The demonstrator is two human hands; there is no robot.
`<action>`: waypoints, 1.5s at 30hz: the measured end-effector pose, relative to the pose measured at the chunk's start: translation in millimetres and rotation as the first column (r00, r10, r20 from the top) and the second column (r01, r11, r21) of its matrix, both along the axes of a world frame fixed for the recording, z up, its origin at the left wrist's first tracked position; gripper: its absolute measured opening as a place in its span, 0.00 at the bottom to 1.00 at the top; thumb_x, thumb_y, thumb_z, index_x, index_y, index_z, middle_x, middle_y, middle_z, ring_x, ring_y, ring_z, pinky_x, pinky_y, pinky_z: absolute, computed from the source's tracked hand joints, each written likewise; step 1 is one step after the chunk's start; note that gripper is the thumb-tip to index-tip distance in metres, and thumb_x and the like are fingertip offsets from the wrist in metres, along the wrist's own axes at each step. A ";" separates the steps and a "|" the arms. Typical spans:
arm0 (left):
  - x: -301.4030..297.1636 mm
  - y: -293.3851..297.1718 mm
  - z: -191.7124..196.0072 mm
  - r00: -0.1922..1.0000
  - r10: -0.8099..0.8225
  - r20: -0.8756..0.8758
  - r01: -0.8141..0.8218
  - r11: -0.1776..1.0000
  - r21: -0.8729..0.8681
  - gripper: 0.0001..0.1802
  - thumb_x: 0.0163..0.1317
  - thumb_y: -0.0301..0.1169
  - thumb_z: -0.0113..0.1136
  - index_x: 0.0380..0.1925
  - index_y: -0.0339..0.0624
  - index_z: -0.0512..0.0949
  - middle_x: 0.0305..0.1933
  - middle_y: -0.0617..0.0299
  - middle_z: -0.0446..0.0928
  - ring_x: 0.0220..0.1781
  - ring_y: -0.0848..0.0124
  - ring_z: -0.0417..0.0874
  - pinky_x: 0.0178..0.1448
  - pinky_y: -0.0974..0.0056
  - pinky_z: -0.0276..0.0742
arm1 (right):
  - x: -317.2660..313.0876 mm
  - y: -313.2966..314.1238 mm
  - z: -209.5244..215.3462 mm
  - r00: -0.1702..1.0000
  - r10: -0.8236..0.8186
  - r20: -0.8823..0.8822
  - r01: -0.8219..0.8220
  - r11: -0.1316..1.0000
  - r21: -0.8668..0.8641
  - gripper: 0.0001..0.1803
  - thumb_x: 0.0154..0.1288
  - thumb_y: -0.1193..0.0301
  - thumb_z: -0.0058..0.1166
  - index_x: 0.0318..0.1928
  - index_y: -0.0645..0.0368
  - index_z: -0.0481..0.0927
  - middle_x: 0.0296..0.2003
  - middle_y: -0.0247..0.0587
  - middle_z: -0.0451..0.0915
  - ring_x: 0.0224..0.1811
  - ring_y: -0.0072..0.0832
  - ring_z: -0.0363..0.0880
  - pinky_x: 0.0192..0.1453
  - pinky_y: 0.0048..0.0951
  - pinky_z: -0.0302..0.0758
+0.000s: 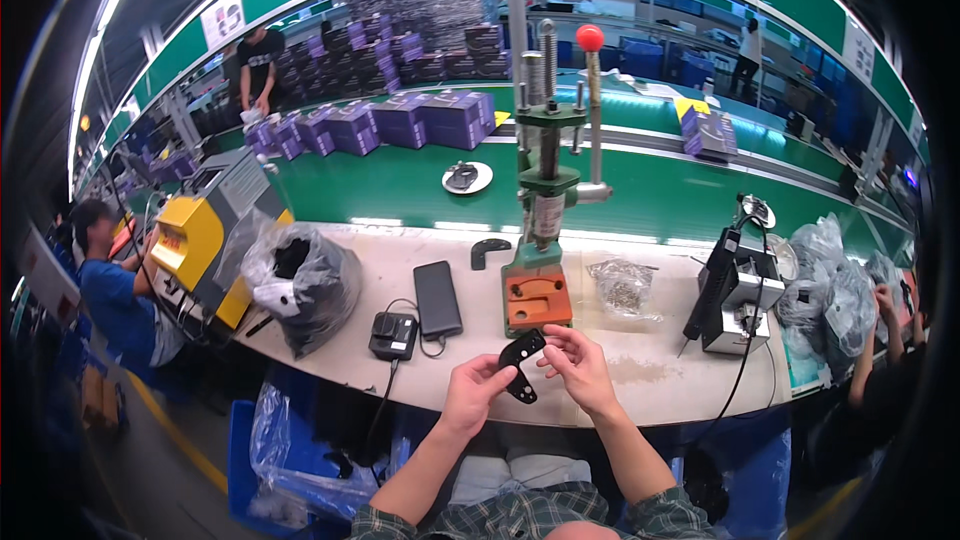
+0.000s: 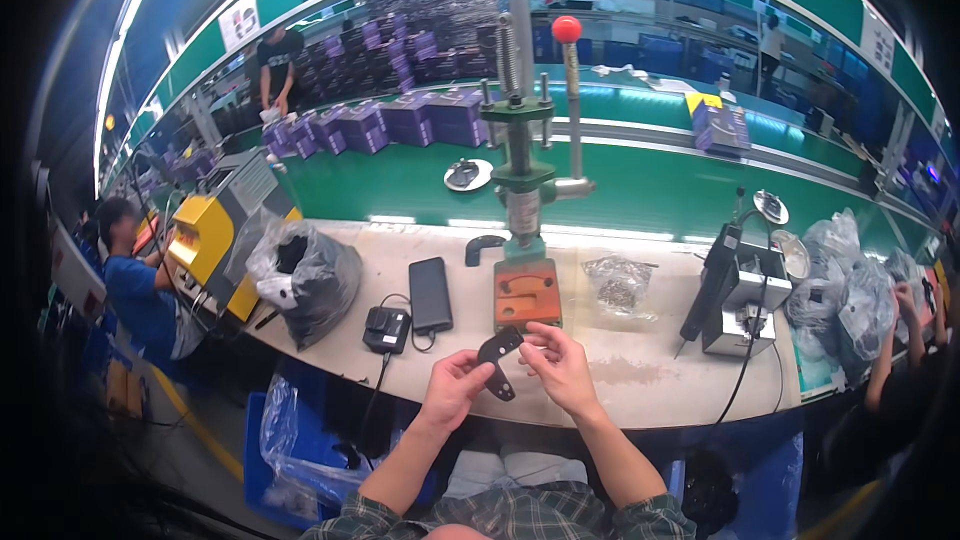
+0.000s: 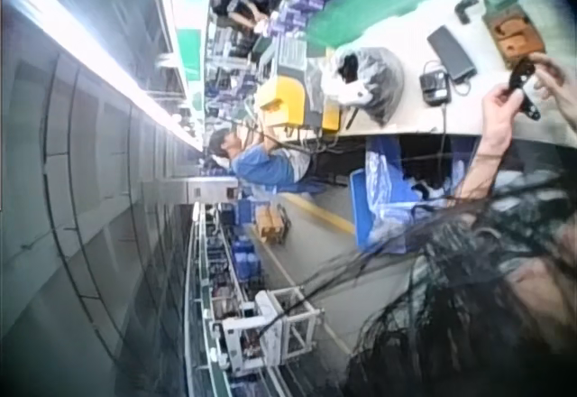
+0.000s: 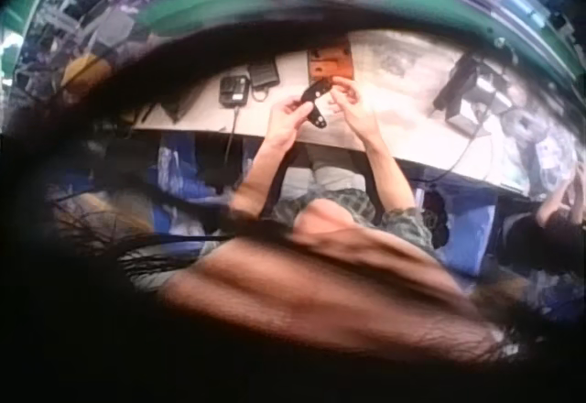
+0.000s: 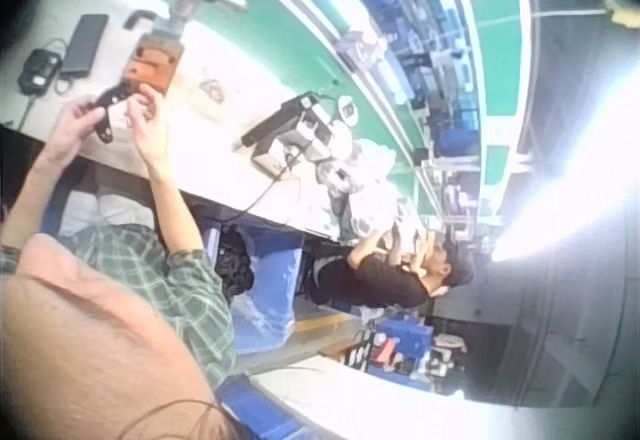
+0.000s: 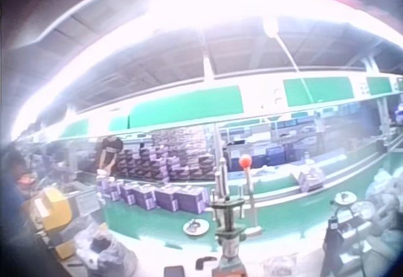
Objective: The person assembles small metal components by hand on a factory assembly line, using a manual press and an electric screwdriver to join metal plates and electronic parts with screws.
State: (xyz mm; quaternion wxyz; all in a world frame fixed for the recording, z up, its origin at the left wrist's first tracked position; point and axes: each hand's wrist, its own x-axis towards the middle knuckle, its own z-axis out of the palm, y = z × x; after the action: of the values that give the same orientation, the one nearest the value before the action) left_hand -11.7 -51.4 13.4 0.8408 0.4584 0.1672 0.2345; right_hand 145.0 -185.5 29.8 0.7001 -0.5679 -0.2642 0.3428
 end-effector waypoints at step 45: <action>31.7 -110.9 138.5 0.319 -0.618 0.718 0.761 0.619 0.194 0.13 0.72 0.39 0.60 0.40 0.40 0.76 0.49 0.56 0.72 0.50 0.68 0.75 0.57 0.63 0.71 | 74.2 -17.3 20.3 0.720 -0.300 0.625 0.156 0.949 0.275 0.07 0.66 0.80 0.55 0.44 0.64 0.83 0.39 0.43 0.84 0.36 0.31 0.82 0.44 0.31 0.80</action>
State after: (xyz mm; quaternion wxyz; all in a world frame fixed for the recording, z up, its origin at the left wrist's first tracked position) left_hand 20.0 -162.3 151.9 0.8866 0.2725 -0.3737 -0.0030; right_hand 219.2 -202.8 50.0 0.6524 -0.6059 -0.4552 0.0019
